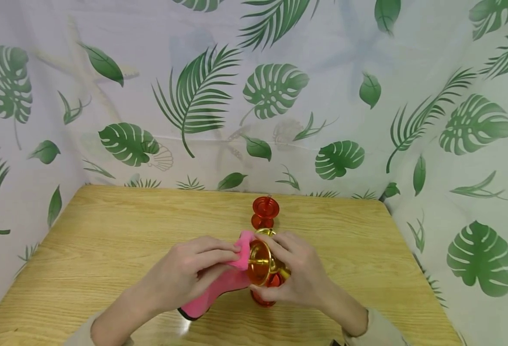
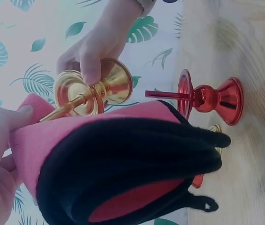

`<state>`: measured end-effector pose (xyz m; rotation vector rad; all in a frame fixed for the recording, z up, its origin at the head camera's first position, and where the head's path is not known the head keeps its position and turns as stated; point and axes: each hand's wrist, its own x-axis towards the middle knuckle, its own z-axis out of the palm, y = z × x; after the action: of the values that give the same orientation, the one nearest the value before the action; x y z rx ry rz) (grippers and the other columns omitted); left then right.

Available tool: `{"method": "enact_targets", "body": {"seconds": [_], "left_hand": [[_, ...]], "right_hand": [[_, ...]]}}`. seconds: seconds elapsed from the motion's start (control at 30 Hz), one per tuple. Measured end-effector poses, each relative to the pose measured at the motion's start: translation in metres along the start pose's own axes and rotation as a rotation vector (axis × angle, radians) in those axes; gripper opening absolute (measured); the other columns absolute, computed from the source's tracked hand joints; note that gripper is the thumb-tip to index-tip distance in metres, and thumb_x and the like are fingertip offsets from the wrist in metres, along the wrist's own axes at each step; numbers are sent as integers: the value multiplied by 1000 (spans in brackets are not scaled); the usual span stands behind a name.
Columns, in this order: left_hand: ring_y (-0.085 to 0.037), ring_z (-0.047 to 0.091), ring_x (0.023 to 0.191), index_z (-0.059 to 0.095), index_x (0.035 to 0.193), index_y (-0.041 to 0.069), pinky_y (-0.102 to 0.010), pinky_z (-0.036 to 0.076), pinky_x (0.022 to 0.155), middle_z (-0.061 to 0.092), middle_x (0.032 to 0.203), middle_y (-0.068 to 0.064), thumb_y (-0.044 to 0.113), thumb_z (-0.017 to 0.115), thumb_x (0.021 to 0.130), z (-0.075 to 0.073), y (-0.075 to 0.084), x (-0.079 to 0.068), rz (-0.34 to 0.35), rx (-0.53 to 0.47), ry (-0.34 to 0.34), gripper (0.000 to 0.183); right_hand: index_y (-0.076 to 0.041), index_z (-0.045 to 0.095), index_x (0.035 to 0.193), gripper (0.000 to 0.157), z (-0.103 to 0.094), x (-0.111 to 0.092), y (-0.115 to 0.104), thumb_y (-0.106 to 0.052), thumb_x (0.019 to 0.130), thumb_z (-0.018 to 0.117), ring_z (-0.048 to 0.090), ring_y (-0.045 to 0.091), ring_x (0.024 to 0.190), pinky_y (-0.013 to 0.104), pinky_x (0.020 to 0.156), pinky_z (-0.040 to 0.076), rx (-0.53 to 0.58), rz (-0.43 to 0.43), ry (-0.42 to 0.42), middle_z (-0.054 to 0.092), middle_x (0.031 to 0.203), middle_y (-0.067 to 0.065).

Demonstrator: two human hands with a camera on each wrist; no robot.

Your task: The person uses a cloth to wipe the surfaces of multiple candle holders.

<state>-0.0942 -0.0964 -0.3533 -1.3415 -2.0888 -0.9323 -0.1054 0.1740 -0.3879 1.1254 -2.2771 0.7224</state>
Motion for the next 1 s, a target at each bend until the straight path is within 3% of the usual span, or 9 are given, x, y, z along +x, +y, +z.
{"method": "enact_targets", "body": {"seconds": [0.27, 0.5, 0.67, 0.83, 0.93, 1.0], "left_hand": [[-15, 78, 103, 81, 106, 7, -24, 63, 95, 80, 110, -2, -2, 85, 82, 11, 2, 4, -32, -4, -7, 26], [-13, 77, 100, 80, 103, 7, -21, 63, 93, 79, 105, -1, -1, 87, 81, 24, 3, 10, 18, -4, 33, 25], [-7, 75, 93, 79, 100, 11, -15, 61, 85, 80, 99, 2, 7, 82, 90, 26, 6, 12, -145, -140, -7, 11], [-2, 72, 88, 79, 101, 15, -19, 62, 82, 79, 95, 6, 13, 79, 95, 23, 6, 13, -316, -249, -42, 6], [-2, 72, 89, 79, 102, 16, -21, 63, 80, 79, 95, 6, 13, 78, 95, 21, 6, 13, -356, -278, -43, 7], [-4, 73, 92, 79, 101, 15, -20, 63, 83, 80, 97, 6, 11, 79, 94, 21, 6, 13, -338, -257, -37, 8]], "right_hand": [[-7, 67, 138, 91, 5, 1, 0, -42, 61, 99, 58, 10, 85, 20, 70, 53, -29, -26, 12, 70, 102, 0], [-4, 68, 138, 95, 9, 6, -5, -40, 56, 99, 57, 11, 78, 23, 68, 51, -89, -86, 55, 69, 95, 0], [-2, 69, 134, 93, 10, 5, -7, -41, 55, 98, 55, 13, 75, 24, 65, 49, -158, -127, 99, 68, 92, 1], [-4, 70, 132, 78, 10, 2, -8, -50, 72, 88, 59, 16, 79, 28, 69, 55, -213, -153, 120, 71, 93, 3], [-4, 70, 134, 77, 10, 2, -9, -52, 76, 86, 59, 17, 80, 29, 70, 56, -223, -151, 130, 71, 94, 3], [-5, 70, 133, 79, 10, 2, -9, -50, 71, 90, 59, 17, 79, 29, 70, 56, -223, -143, 127, 71, 94, 4]]}}
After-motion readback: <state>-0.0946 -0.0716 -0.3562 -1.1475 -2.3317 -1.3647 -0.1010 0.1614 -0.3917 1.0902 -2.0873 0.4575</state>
